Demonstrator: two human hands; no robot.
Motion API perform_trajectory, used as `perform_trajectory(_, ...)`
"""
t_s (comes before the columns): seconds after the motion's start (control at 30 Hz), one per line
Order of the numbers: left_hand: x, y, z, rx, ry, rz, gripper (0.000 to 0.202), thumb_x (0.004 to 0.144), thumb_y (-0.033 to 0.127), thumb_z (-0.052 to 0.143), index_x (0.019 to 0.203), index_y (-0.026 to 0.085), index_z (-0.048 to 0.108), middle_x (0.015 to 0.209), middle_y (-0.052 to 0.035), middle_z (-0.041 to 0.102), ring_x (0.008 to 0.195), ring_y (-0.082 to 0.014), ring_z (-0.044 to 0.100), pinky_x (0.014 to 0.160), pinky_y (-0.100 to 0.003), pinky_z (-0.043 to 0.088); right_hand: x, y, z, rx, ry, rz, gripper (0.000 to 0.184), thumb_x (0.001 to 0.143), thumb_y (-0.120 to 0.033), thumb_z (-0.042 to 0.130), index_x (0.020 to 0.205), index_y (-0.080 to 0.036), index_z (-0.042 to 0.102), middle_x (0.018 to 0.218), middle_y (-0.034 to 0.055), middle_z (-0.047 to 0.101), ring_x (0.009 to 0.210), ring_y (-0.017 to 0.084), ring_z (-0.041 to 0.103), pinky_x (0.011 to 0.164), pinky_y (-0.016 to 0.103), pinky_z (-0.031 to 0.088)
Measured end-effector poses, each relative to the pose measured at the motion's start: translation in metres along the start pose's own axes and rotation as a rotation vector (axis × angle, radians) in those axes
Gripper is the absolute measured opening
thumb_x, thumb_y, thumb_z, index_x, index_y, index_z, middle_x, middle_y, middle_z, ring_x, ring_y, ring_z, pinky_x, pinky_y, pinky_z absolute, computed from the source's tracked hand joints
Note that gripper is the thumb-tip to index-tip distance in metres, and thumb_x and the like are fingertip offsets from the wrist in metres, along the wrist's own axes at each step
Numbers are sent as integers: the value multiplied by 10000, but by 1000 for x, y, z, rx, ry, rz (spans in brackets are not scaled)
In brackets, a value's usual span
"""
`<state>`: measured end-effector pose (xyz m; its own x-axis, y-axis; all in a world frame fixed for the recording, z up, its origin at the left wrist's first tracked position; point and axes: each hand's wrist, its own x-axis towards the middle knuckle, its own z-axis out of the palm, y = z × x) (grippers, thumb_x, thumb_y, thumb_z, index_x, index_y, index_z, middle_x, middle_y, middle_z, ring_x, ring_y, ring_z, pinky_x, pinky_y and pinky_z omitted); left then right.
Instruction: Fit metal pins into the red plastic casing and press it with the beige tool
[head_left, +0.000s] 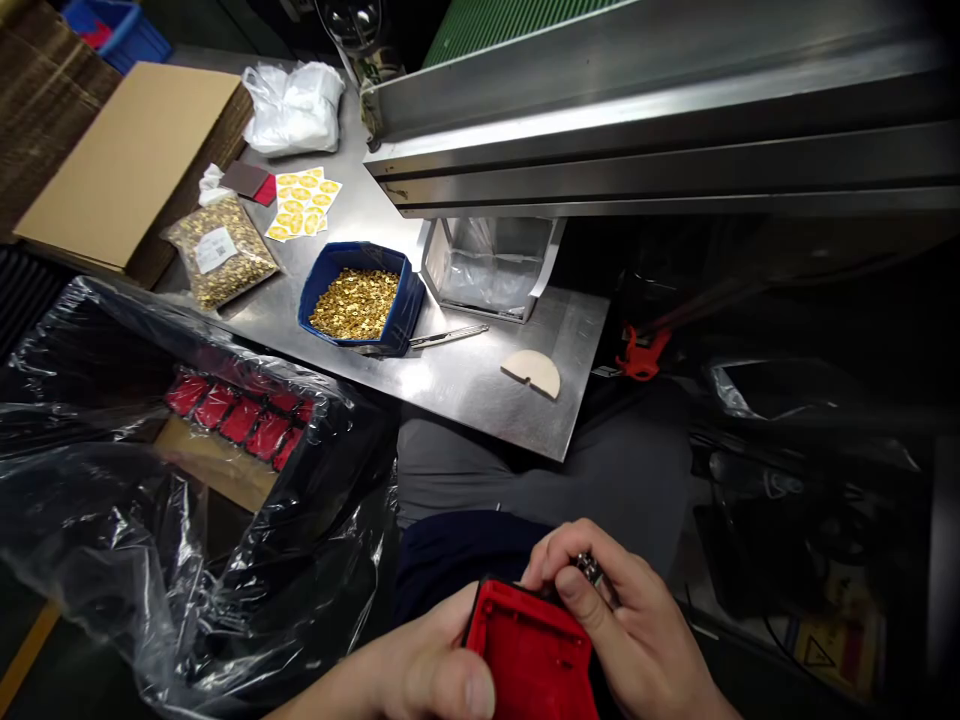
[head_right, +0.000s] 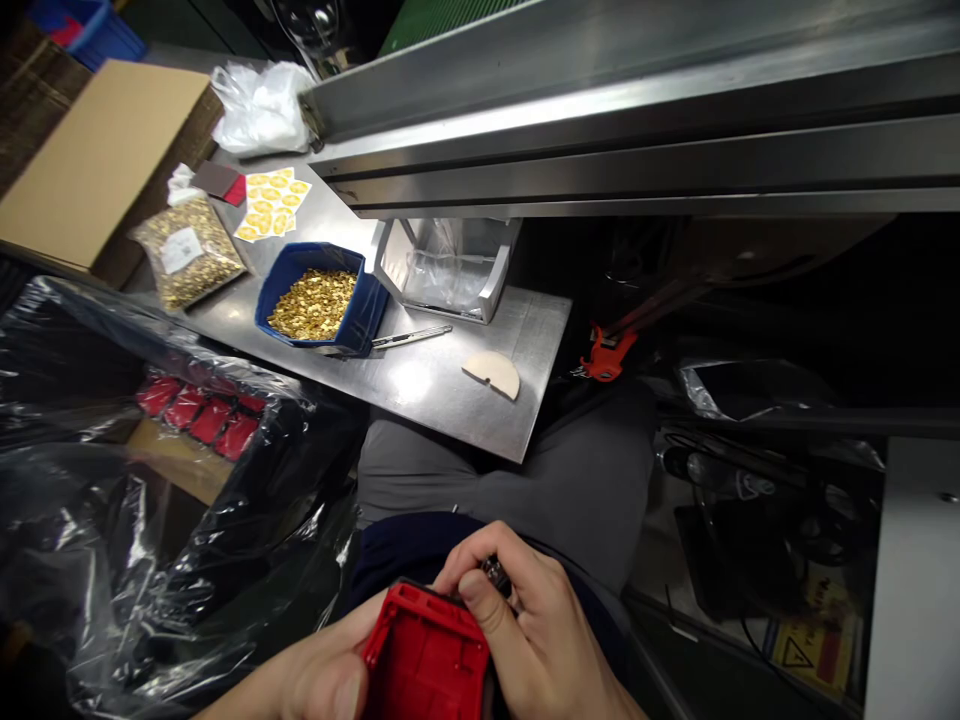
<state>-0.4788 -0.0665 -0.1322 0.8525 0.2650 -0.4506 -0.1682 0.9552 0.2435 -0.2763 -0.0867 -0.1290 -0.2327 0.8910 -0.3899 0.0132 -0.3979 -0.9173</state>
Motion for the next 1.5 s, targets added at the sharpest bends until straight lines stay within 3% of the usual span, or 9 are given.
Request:
perform_trajectory(0.17,1,0,1,-14,-31,-6,898,599,658,869,1244,84,621,1109,-157,638,1001,-258,603,920,-346,456,-3,2,4,-57,108,-25,223,1043,-370,459,901,-244,576,815,-14,554,682,120,548,604,225,423)
perform_trajectory(0.3,2,1,2,-5,-29,18,848,632,636,864,1246,99,630,1127,-129,634,940,-202,621,871,-276,451,-3,3,6,-16,64,-36,204,1049,-359,453,967,-266,615,885,-6,625,777,131,621,644,218,454)
perform_trajectory(0.5,4,5,4,-5,-49,6,887,625,658,855,1259,83,622,1108,-154,657,1009,-260,637,897,-312,456,-5,5,5,-155,167,-118,157,1035,-305,479,943,-269,601,829,-34,593,714,100,598,620,195,436)
perform_trajectory(0.7,4,3,3,10,-28,14,879,628,653,857,1270,100,622,1109,-122,645,918,-187,616,849,-259,450,-7,8,6,-66,120,-112,160,1043,-302,471,1012,-283,627,904,-20,660,811,117,657,696,197,492)
perform_trajectory(0.9,5,4,5,-5,-35,13,889,632,676,837,1262,88,619,1091,-151,656,971,-250,637,867,-305,455,-8,8,6,-152,209,-131,162,1034,-309,482,948,-265,612,833,-30,601,721,100,603,672,200,460)
perform_trajectory(1.1,3,2,3,-5,-11,6,856,631,644,857,1264,111,637,1092,-113,635,899,-181,603,835,-255,442,-9,12,6,-74,143,-129,153,1039,-305,481,994,-279,625,876,-20,661,794,117,660,714,203,501)
perform_trajectory(1.33,0,-2,-1,-12,11,8,978,609,649,861,1386,142,553,1214,-157,630,1043,-268,616,917,-337,460,-13,9,-1,-126,347,-120,167,1023,-339,521,938,-265,644,772,-20,628,661,111,625,617,185,502)
perform_trajectory(1.5,-2,-5,-4,-28,10,19,896,631,604,874,1345,146,586,1105,-119,658,929,-215,635,846,-289,474,-9,4,-2,-81,161,-125,174,1030,-339,504,1038,-288,670,913,-3,724,826,143,712,742,211,565)
